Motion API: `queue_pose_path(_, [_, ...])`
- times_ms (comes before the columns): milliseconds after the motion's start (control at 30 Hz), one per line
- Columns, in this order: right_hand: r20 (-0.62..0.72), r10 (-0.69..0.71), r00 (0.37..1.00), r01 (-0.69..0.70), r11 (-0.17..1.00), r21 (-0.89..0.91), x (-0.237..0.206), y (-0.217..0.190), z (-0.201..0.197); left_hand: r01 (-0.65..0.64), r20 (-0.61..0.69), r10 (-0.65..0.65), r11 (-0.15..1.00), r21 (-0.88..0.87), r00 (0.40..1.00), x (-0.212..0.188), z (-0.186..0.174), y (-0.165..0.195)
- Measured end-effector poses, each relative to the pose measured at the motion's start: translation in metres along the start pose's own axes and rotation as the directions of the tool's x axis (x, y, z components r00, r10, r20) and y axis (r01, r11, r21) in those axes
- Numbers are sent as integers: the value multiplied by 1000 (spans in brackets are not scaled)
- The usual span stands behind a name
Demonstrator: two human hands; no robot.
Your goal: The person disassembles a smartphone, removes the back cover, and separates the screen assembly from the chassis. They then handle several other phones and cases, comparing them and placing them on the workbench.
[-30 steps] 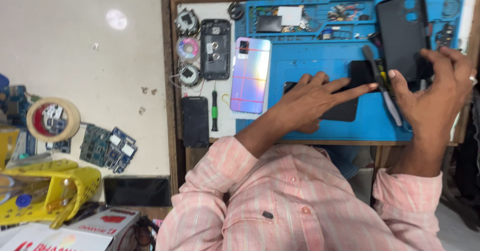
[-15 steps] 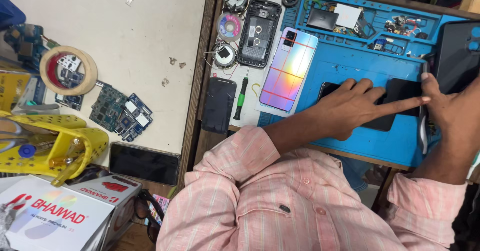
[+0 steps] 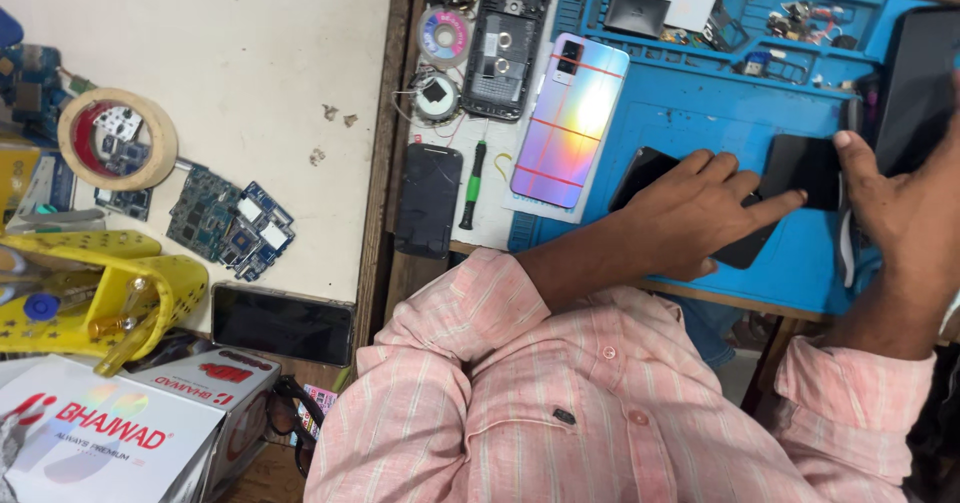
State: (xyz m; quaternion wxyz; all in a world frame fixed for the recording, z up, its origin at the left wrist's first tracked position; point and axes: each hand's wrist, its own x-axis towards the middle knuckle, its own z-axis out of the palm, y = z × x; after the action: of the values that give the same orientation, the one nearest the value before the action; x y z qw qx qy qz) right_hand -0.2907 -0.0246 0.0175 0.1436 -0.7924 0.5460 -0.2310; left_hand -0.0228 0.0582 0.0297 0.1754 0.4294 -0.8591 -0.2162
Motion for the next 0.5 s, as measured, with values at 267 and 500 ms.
queue_pose_path(267, [-95, 68, 993, -94, 947, -306, -30, -46, -41, 151, -28, -156, 980, -128, 987, 36, -9, 5])
queue_pose_path(500, [-191, 139, 972, -165, 978, -127, -59, -28, -37, 127, -242, -166, 977, -171, 956, 53, -16, 0])
